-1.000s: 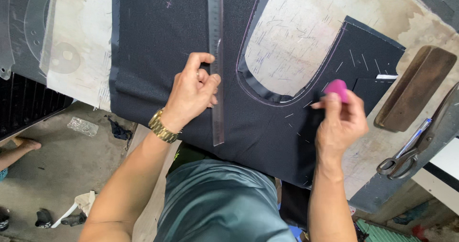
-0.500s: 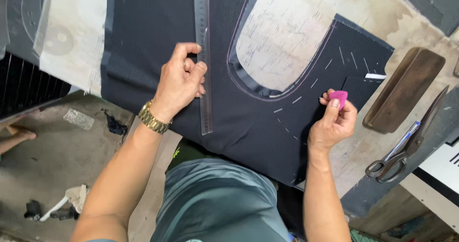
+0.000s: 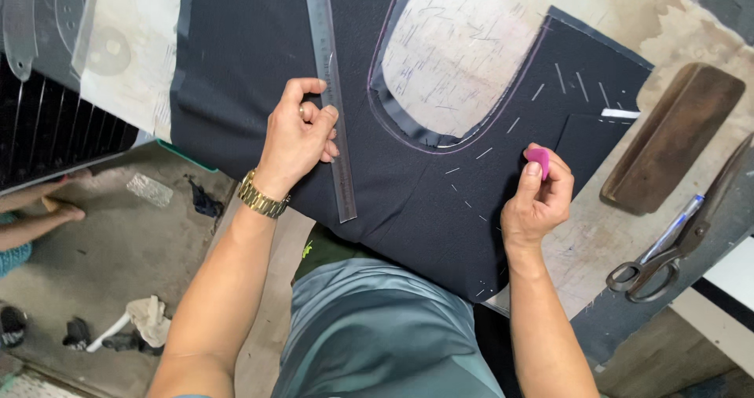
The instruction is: The person marks patterns on a piece of dark fabric using a curved ruler and a pink piece of chalk. They move the ruler along the fabric, tracing various curves and straight edges, and occasionally use a straight ruler and a tape measure to check dimensions.
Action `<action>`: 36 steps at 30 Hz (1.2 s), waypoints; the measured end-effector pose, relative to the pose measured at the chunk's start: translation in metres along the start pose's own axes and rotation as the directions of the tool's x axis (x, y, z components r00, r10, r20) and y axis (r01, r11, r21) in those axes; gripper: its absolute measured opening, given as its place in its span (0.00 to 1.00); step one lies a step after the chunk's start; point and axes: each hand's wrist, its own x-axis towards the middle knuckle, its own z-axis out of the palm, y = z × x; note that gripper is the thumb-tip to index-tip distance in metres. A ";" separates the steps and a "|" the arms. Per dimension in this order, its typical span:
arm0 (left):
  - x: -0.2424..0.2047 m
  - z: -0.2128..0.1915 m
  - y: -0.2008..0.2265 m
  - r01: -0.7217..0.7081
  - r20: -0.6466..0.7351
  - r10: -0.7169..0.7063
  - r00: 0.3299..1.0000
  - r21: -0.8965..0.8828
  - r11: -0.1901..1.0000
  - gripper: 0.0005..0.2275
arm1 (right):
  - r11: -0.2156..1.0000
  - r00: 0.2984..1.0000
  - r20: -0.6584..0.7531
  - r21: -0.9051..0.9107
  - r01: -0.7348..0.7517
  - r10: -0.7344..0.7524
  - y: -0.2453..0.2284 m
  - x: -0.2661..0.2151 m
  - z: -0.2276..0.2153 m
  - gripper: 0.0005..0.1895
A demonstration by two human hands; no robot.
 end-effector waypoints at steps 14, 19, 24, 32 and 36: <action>0.047 -0.068 -0.001 -0.255 -0.010 0.274 0.962 0.335 0.907 0.13 | 0.987 0.998 0.017 -0.151 -0.053 0.056 -0.054 -0.042 0.007 0.06; 0.090 -0.079 0.004 -0.575 0.134 0.638 0.758 0.599 0.557 0.14 | 0.972 0.998 -0.037 -0.228 -0.063 0.057 -0.065 -0.059 0.024 0.05; 0.117 -0.074 0.004 -0.560 0.198 0.651 0.733 0.719 0.412 0.13 | 0.938 0.987 -0.119 -0.317 -0.144 0.112 -0.052 -0.070 0.026 0.06; 0.129 -0.070 -0.016 -0.430 0.217 0.751 0.624 0.898 0.098 0.19 | 0.906 0.978 -0.161 -0.382 -0.185 0.132 -0.047 -0.077 0.029 0.08; 0.129 -0.075 -0.019 -0.444 0.228 0.804 0.549 0.895 0.049 0.18 | 0.908 0.979 -0.170 -0.382 -0.171 0.113 -0.044 -0.077 0.030 0.07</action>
